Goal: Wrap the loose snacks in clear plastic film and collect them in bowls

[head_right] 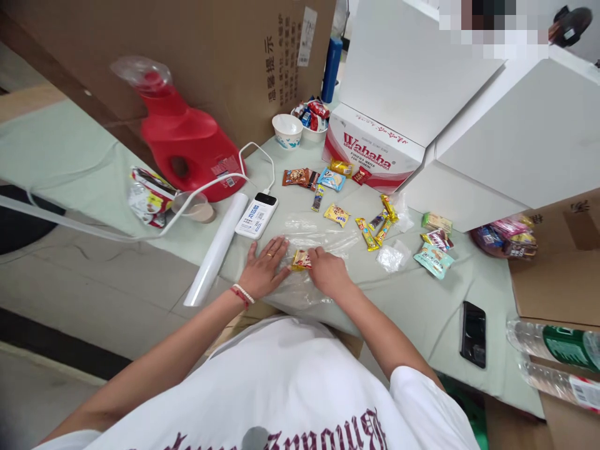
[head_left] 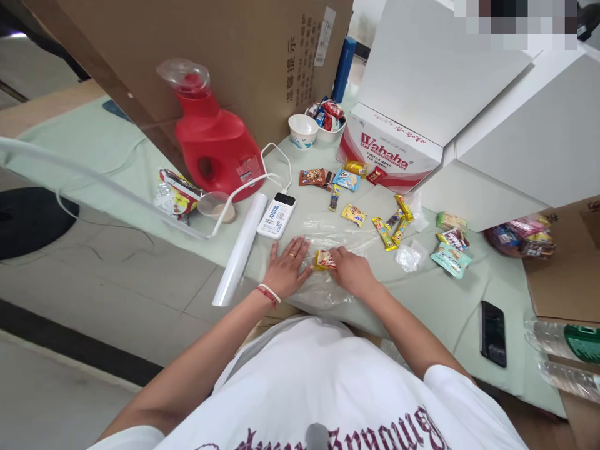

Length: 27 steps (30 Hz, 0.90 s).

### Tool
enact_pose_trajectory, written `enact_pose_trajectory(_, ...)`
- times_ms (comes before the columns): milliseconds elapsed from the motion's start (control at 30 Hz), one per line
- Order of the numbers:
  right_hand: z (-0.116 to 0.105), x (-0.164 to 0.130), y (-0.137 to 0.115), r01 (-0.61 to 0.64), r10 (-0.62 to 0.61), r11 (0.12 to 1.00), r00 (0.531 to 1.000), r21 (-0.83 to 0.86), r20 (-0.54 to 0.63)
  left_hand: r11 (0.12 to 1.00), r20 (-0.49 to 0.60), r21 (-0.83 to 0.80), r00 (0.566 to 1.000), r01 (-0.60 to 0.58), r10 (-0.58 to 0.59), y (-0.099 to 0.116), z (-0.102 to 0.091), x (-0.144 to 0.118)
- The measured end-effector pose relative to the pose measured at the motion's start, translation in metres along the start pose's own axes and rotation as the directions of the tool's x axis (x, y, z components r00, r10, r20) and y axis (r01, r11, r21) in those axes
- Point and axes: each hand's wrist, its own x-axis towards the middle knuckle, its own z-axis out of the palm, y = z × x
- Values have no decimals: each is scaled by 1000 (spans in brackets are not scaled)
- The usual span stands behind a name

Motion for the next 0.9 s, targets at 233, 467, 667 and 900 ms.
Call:
enact_pose_trajectory(233,16,-42,26,83,-44,967,986,241,-162,995,-148,-35,985,-97,91,-15,-19,-32)
enact_pose_trajectory(467,82,-89,51,206,-132,923,963,326,-235,903,104,-157,902,-400,418,-38,-18,-55)
enact_pose_trajectory(667,73,-77,58,206,-49,793,960,573,-276,897,217,-328,901,-296,376,-54,-41,-26)
enact_pose_trajectory(900,45,-38,78,26,160,741,964,671,-215,958,90,-284,994,-38,66,-32,-48,27)
